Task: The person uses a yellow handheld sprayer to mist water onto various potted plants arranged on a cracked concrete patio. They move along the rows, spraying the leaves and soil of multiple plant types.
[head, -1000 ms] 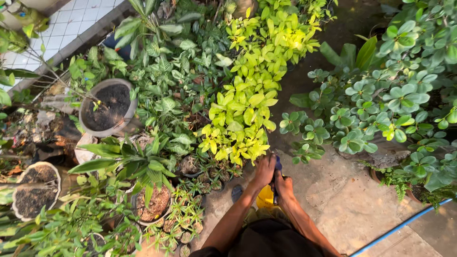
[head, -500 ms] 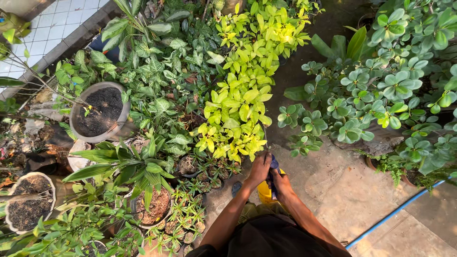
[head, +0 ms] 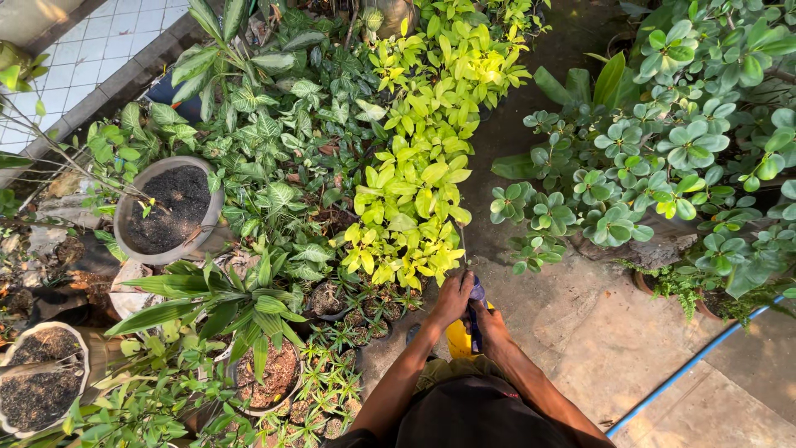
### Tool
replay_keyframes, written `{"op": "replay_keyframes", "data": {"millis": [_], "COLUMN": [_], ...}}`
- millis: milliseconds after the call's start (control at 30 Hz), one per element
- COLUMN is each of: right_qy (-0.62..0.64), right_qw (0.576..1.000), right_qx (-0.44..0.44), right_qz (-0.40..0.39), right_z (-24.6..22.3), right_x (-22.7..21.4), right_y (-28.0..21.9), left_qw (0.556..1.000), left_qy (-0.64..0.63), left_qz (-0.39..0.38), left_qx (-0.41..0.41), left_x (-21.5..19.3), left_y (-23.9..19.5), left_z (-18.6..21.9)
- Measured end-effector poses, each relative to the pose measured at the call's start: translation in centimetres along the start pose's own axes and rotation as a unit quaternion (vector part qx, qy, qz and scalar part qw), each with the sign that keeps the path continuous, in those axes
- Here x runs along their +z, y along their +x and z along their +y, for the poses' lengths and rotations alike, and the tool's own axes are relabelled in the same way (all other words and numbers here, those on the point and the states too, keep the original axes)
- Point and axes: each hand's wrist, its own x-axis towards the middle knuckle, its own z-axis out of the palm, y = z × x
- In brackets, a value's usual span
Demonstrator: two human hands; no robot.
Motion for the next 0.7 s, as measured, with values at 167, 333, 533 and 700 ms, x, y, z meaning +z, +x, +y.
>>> {"op": "replay_keyframes", "data": {"millis": [167,333,533,700], "right_qy": [-0.004,-0.011,-0.023,-0.025], "right_qw": [1.0,1.0,0.999,0.998], "right_qx": [0.001,0.008,0.018,0.016], "right_qz": [-0.001,0.0,-0.03,-0.049], "right_z": [-0.5,-1.1,-1.7,-1.6], "right_x": [0.6,1.0,1.5,2.1], "right_y": [-0.6,-1.2,-1.6,-1.6], "left_qw": [0.997,0.996,0.996,0.993], "left_qy": [-0.019,-0.019,0.027,0.03], "left_qz": [-0.046,-0.055,-0.03,-0.02], "left_qx": [-0.053,-0.065,-0.077,-0.111], "left_x": [-1.2,-1.6,-1.3,-1.9], "left_y": [0.1,0.4,0.5,0.0], "left_z": [1.4,1.5,-0.2,-0.6]}}
